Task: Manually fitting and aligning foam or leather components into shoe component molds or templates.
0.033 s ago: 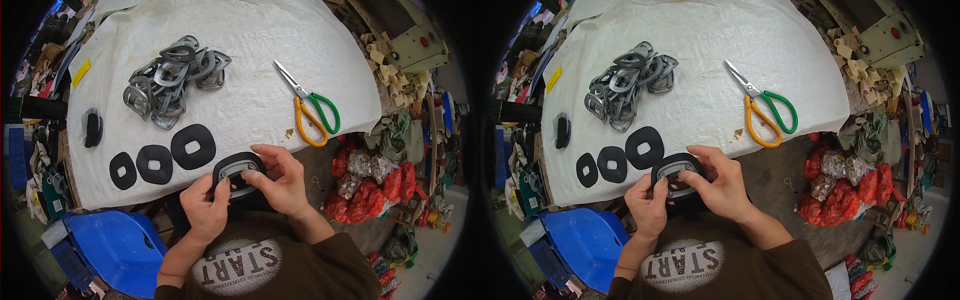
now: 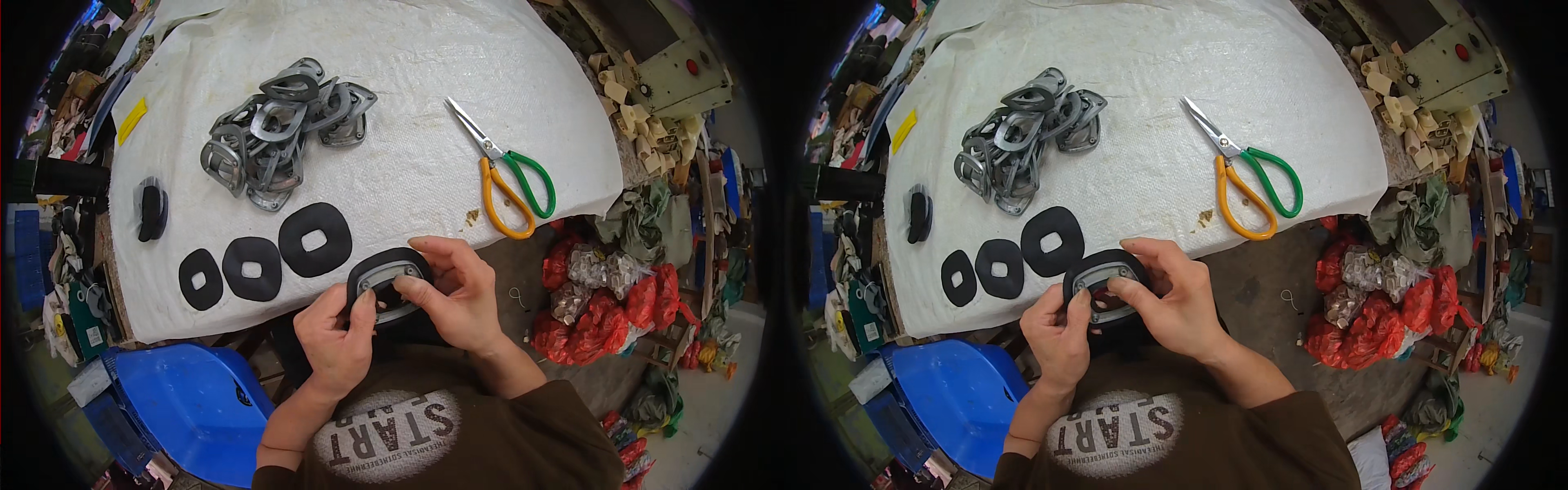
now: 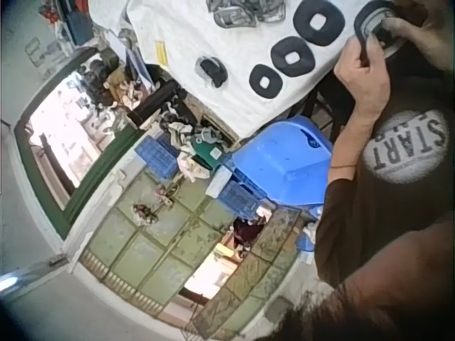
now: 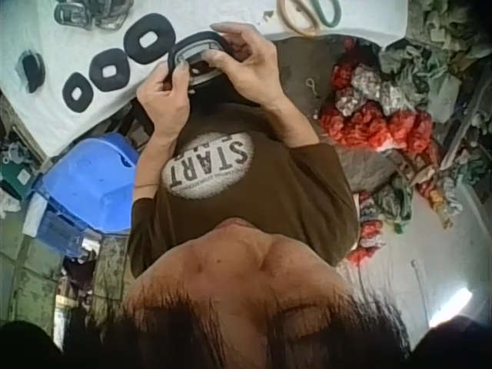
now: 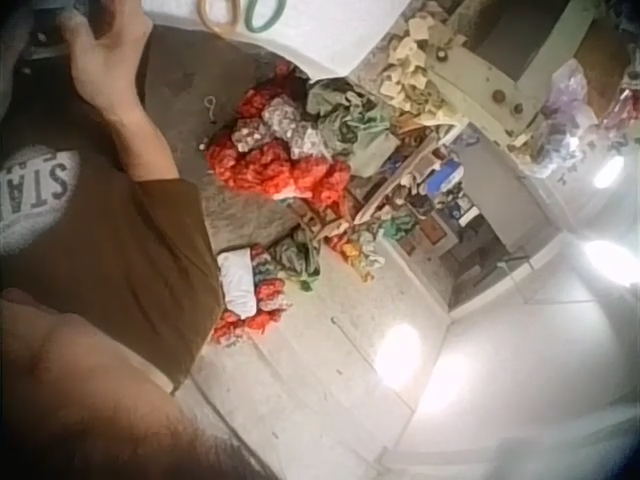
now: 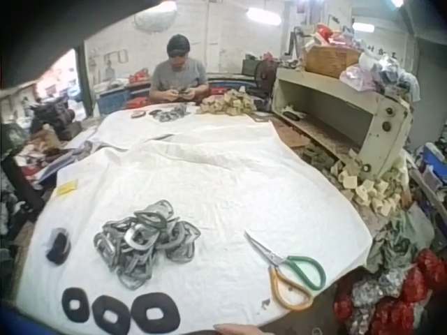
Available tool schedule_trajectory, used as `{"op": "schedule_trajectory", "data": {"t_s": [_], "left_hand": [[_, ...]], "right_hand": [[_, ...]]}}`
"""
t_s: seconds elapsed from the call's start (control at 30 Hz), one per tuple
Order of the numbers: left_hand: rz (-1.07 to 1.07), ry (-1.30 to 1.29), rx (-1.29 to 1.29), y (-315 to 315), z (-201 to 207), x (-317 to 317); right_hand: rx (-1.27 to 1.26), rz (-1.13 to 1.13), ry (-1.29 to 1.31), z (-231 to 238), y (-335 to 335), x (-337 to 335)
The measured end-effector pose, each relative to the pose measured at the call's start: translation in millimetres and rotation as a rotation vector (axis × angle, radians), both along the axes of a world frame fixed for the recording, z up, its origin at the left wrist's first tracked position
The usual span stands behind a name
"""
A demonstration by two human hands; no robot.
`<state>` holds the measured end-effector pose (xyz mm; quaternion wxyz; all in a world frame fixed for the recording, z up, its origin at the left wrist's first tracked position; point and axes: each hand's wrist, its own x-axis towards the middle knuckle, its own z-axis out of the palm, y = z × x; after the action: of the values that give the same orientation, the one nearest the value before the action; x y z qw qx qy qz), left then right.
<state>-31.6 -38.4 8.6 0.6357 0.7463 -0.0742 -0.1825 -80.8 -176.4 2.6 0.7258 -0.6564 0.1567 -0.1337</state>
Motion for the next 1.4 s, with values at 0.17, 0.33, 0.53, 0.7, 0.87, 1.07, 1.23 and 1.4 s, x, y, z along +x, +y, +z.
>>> {"op": "schedule_trajectory", "data": {"t_s": [0.17, 0.33, 0.53, 0.7, 0.87, 1.07, 1.23, 1.4], "left_hand": [[0.028, -0.154, -0.037, -7.9, 1.9, -0.8], [0.054, -0.18, -0.088, -12.3, -2.0, -4.5], [0.035, -0.178, -0.067, -8.4, -4.2, 0.6], [0.014, -0.225, -0.06, -9.9, -4.3, 0.3], [-0.03, -0.207, -0.012, -10.3, -0.7, 0.3], [-0.054, -0.114, -0.011, -9.6, -0.3, -0.3], [-0.034, -0.075, -0.05, -12.4, 0.7, -1.8], [-0.017, 0.0, -0.118, -13.5, -2.9, -3.7]], "right_hand": [[0.139, -0.132, -0.092, -4.1, 7.3, 5.2], [0.27, -0.045, 0.006, -6.8, -1.6, 6.3], [0.529, 0.118, 0.065, -1.9, -15.4, 5.4], [0.136, 0.127, 0.039, 4.0, -9.5, 5.7], [-0.049, 0.146, 0.043, -1.9, -12.1, 3.4], [0.034, 0.043, -0.004, -4.9, -8.8, 4.3], [0.075, 0.064, 0.048, -0.9, -9.8, 3.5], [0.115, 0.072, 0.055, -2.8, -10.6, 2.7]]}}
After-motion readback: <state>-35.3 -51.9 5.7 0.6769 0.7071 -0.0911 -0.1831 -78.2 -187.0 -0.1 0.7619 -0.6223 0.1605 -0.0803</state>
